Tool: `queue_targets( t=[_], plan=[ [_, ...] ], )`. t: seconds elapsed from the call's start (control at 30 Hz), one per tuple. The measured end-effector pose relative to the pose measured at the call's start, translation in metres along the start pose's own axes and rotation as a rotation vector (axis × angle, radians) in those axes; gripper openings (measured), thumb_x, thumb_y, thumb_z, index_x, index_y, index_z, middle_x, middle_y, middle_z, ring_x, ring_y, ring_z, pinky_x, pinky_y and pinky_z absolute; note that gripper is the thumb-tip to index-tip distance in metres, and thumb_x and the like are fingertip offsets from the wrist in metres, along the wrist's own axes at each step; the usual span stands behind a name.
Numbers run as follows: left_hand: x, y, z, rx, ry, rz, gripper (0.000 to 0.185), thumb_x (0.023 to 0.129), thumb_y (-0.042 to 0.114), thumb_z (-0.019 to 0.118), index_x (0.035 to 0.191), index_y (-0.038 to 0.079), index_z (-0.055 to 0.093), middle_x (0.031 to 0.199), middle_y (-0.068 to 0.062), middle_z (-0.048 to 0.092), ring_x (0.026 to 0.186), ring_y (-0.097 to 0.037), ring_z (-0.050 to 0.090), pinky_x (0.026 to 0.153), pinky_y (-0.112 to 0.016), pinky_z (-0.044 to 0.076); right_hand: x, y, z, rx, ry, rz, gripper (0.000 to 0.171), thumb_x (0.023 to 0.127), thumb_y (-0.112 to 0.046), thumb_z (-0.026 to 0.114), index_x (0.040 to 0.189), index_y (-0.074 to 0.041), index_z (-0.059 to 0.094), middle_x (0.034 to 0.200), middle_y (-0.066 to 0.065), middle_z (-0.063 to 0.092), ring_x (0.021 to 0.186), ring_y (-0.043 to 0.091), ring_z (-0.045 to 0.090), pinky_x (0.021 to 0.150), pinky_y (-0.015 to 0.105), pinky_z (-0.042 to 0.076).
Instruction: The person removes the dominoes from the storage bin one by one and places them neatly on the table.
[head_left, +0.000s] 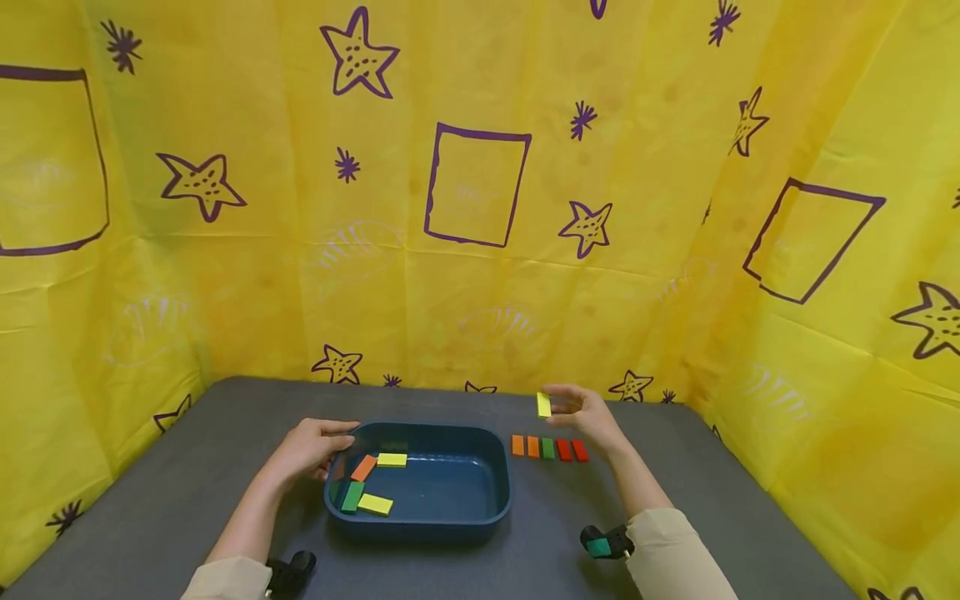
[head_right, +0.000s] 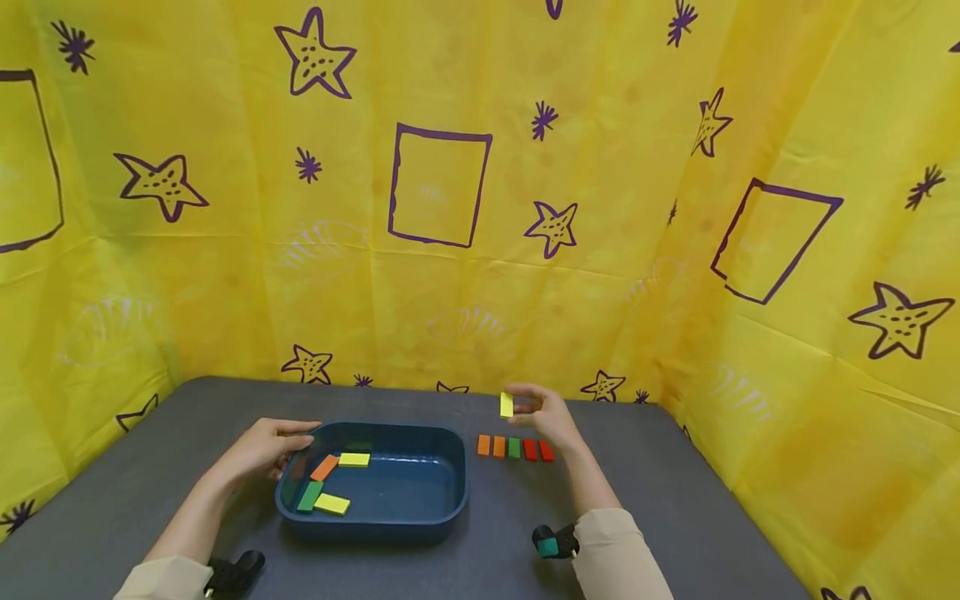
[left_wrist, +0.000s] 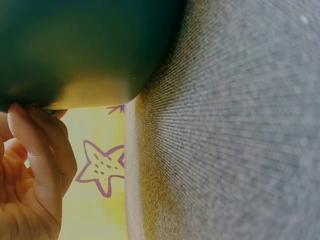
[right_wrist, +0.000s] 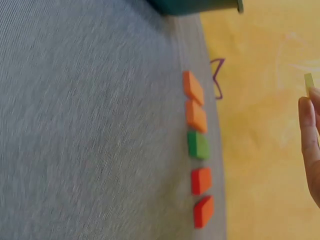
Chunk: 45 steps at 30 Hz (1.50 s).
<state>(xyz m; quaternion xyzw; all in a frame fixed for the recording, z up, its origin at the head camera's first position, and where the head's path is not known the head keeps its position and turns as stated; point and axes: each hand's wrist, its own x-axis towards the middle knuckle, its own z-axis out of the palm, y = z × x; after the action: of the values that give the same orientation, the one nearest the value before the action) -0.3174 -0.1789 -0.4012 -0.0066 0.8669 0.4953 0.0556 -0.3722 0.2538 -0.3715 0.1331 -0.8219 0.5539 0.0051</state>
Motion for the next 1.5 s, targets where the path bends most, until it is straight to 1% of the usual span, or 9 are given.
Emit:
queue_targets(
  t=[0.2, 0.27, 0.43, 0.6, 0.77, 0.93, 1.1, 1.33, 1.5],
  plan=[
    [0.0, -0.001, 0.0, -0.011, -0.007, 0.014, 0.045, 0.098, 0.018, 0.057, 0.141, 0.004, 0.054, 0.055, 0.002, 0.037, 0.046, -0.012, 0.04, 0.048, -0.024, 0.044, -0.007, 0.014, -0.011, 0.014, 0.015, 0.019, 0.053, 0.085, 0.004, 0.068, 0.136, 0.0, 0.056, 0.145, 0.025, 0.049, 0.114, 0.029, 0.062, 0.094, 0.049, 0.055],
    [0.0, -0.001, 0.0, -0.014, -0.01, 0.017, 0.045, 0.098, 0.018, 0.057, 0.141, 0.004, 0.054, 0.055, 0.002, 0.037, 0.046, -0.012, 0.04, 0.048, -0.024, 0.044, -0.008, 0.019, -0.015, 0.017, 0.025, 0.017, 0.053, 0.084, 0.003, 0.07, 0.135, -0.001, 0.057, 0.143, 0.023, 0.051, 0.11, 0.024, 0.063, 0.094, 0.05, 0.055],
    [0.001, -0.002, -0.001, -0.008, -0.011, 0.012, 0.046, 0.097, 0.019, 0.058, 0.141, 0.005, 0.054, 0.056, 0.001, 0.039, 0.046, -0.013, 0.042, 0.049, -0.023, 0.045, -0.012, 0.033, -0.025, -0.031, 0.047, 0.01, 0.055, 0.083, 0.003, 0.071, 0.136, 0.003, 0.055, 0.141, 0.023, 0.054, 0.106, 0.021, 0.065, 0.087, 0.039, 0.059],
    [0.002, -0.002, -0.002, 0.007, -0.018, 0.007, 0.046, 0.098, 0.02, 0.058, 0.141, 0.005, 0.054, 0.056, 0.001, 0.039, 0.046, -0.013, 0.041, 0.049, -0.023, 0.044, -0.015, 0.044, -0.032, -0.069, 0.07, 0.07, 0.057, 0.084, 0.003, 0.07, 0.138, 0.006, 0.052, 0.143, 0.028, 0.051, 0.116, 0.036, 0.064, 0.086, 0.034, 0.058],
    [0.002, -0.001, -0.001, 0.005, -0.014, 0.011, 0.046, 0.097, 0.02, 0.058, 0.141, 0.005, 0.054, 0.056, 0.001, 0.038, 0.047, -0.013, 0.04, 0.049, -0.023, 0.044, -0.019, 0.054, -0.039, -0.087, 0.076, 0.068, 0.057, 0.084, 0.005, 0.069, 0.138, 0.009, 0.05, 0.143, 0.031, 0.049, 0.118, 0.043, 0.061, 0.085, 0.034, 0.059],
    [0.001, -0.001, 0.0, 0.002, -0.004, 0.008, 0.045, 0.097, 0.019, 0.058, 0.14, 0.005, 0.055, 0.057, 0.0, 0.039, 0.047, -0.013, 0.041, 0.049, -0.022, 0.045, -0.022, 0.062, -0.048, -0.126, 0.063, 0.053, 0.057, 0.084, 0.008, 0.067, 0.137, 0.012, 0.048, 0.141, 0.034, 0.048, 0.116, 0.045, 0.061, 0.082, 0.033, 0.059],
    [0.001, -0.001, 0.001, -0.006, -0.001, 0.008, 0.045, 0.097, 0.019, 0.058, 0.14, 0.004, 0.055, 0.056, 0.001, 0.039, 0.046, -0.012, 0.042, 0.048, -0.022, 0.045, -0.023, 0.069, -0.053, -0.152, 0.041, 0.07, 0.057, 0.081, 0.011, 0.067, 0.135, 0.015, 0.048, 0.138, 0.037, 0.05, 0.115, 0.047, 0.062, 0.08, 0.032, 0.06],
    [0.001, 0.0, -0.001, -0.024, -0.002, 0.013, 0.045, 0.098, 0.018, 0.058, 0.14, 0.004, 0.055, 0.059, -0.001, 0.041, 0.047, -0.013, 0.042, 0.049, -0.023, 0.045, -0.024, 0.07, -0.061, -0.223, 0.017, 0.069, 0.055, 0.081, 0.013, 0.066, 0.133, 0.017, 0.049, 0.135, 0.038, 0.051, 0.113, 0.05, 0.062, 0.081, 0.037, 0.06],
    [0.001, -0.001, -0.001, -0.017, -0.006, 0.006, 0.045, 0.098, 0.018, 0.058, 0.14, 0.004, 0.055, 0.059, 0.0, 0.041, 0.048, -0.013, 0.042, 0.049, -0.023, 0.046, -0.028, 0.076, -0.064, -0.276, 0.018, 0.105, 0.056, 0.078, 0.012, 0.069, 0.131, 0.016, 0.052, 0.132, 0.037, 0.054, 0.113, 0.05, 0.062, 0.082, 0.039, 0.06]
  ],
)
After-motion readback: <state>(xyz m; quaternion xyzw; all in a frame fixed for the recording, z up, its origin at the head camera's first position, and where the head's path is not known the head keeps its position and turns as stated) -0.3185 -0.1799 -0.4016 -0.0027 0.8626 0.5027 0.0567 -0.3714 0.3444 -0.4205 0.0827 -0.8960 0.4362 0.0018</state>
